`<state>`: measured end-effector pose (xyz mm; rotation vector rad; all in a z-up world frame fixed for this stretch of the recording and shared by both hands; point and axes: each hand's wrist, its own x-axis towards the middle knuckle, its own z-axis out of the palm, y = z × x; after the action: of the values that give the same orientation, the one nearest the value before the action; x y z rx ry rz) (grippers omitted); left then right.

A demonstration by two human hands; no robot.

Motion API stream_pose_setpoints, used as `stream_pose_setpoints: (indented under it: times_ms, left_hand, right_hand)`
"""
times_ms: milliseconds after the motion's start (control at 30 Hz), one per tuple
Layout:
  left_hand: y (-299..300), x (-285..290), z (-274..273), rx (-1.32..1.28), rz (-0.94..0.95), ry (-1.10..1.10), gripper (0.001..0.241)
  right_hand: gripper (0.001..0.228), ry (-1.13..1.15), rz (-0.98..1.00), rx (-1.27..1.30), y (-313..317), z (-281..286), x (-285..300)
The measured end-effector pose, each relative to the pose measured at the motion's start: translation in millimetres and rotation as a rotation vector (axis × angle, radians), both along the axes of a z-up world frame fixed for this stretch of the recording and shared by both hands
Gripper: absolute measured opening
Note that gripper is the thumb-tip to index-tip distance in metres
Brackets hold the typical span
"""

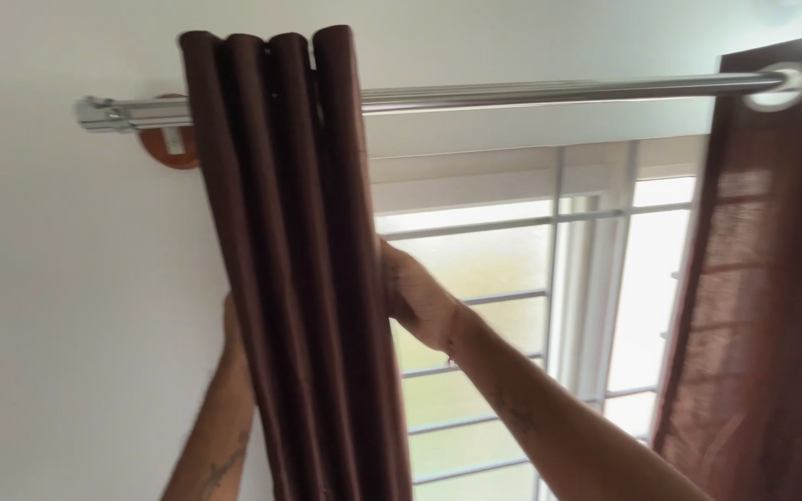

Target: The person adjusts a pair of maroon curtains on a metal rod in a room. They gather the fabric, tie knots in the curtain panels to hold them back, and smooth the material along the rod to ensure even spacing and a neat appearance.

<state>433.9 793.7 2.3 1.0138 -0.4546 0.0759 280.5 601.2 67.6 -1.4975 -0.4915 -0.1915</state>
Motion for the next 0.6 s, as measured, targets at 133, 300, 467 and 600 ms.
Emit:
stream_pose_setpoints:
  times_ms: [133, 300, 467, 600]
  left_hand:
    - [11.9, -30.3, 7.1, 0.157, 0.138, -0.024, 0.026]
    - [21.6, -24.1, 9.5, 0.245, 0.126, -0.13, 0.026]
    - [25.3, -1.1, 14.2, 0.14, 0.0, -0.388, 0.028]
    - [18.8, 48.4, -9.3, -0.034, -0.179, -0.705, 0.035]
  right_hand:
    - [0.06, 0.09, -0.034, 0.153, -5.7, -2.6, 12.6]
    - [0.051, 0.007, -0.102, 0.326, -22.8, -4.7, 29.1]
    - [0.052, 0.007, -0.245, 0.351, -40.0, 7.8, 26.0]
    - [0.049, 0.001, -0.401, 0.372, -59.9, 11.2, 9.4]
